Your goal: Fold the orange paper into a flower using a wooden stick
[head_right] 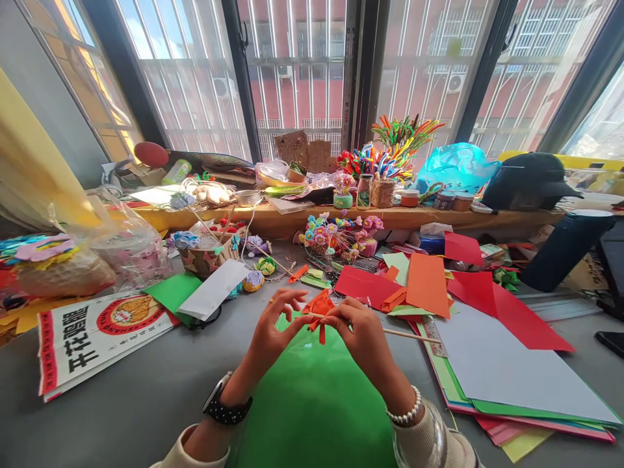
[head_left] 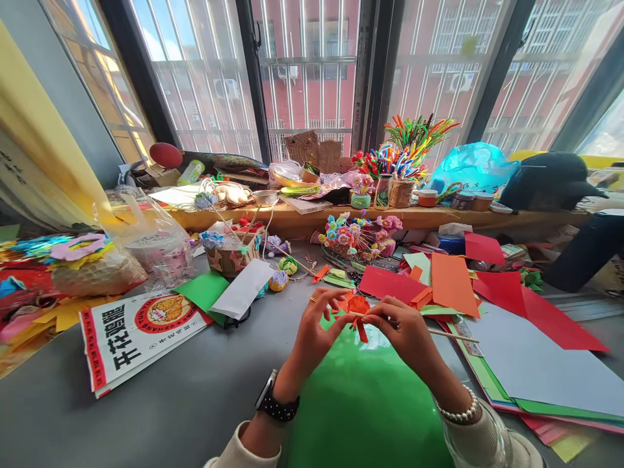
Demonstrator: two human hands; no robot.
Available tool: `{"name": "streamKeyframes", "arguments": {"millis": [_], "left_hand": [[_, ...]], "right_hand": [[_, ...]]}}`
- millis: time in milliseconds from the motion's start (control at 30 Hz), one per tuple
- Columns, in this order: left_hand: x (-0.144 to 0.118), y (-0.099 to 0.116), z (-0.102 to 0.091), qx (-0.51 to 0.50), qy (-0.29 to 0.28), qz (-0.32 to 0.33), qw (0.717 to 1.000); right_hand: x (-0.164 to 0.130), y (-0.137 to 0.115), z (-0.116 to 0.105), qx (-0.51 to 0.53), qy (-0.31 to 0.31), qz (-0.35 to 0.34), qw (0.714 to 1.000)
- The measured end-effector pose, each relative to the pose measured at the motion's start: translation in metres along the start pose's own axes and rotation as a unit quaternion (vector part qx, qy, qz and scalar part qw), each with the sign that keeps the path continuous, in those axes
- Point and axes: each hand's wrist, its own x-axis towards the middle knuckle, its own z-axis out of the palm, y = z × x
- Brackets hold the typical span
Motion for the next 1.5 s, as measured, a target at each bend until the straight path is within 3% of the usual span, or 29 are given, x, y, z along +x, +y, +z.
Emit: {"name": "streamKeyframes", "arguments": {"millis": [100,200,333,433,833,1033,1500], "left_hand": [[0.002,-0.005,-0.001,-0.071,-0.002,-0.127,0.989],[0.003,-0.008,0.0,-0.154,-0.087,-0.21,0.962],[0.004,-0.008,0.0,-0.287,-0.171,-0.231,0.914],[0.005,-0.007,-0.001,-0.319,-0.207,-0.222,0.898],[0.009,-0.008,0.008,-0.266,-0.196,-0.195,0.924],[0.006,-0.004,0.006,-0.271,-0.191,-0.196,0.923],[0.002,-0.005,0.008,-0.209,-0.174,-0.153,0.95]], "right_hand": [[-0.001,0.002,0.001,-0.022,0.017,-0.015,1.0],[-0.001,0.003,0.004,-0.043,0.022,-0.036,0.998],[-0.002,0.003,0.007,-0.052,0.011,-0.053,0.997],[-0.003,0.003,0.009,-0.062,0.011,-0.068,0.996],[-0.006,0.004,0.018,-0.1,0.041,-0.134,0.985],[-0.008,0.003,0.023,-0.119,0.071,-0.16,0.977],[-0.009,0.001,0.025,-0.112,0.034,-0.107,0.987]]}}
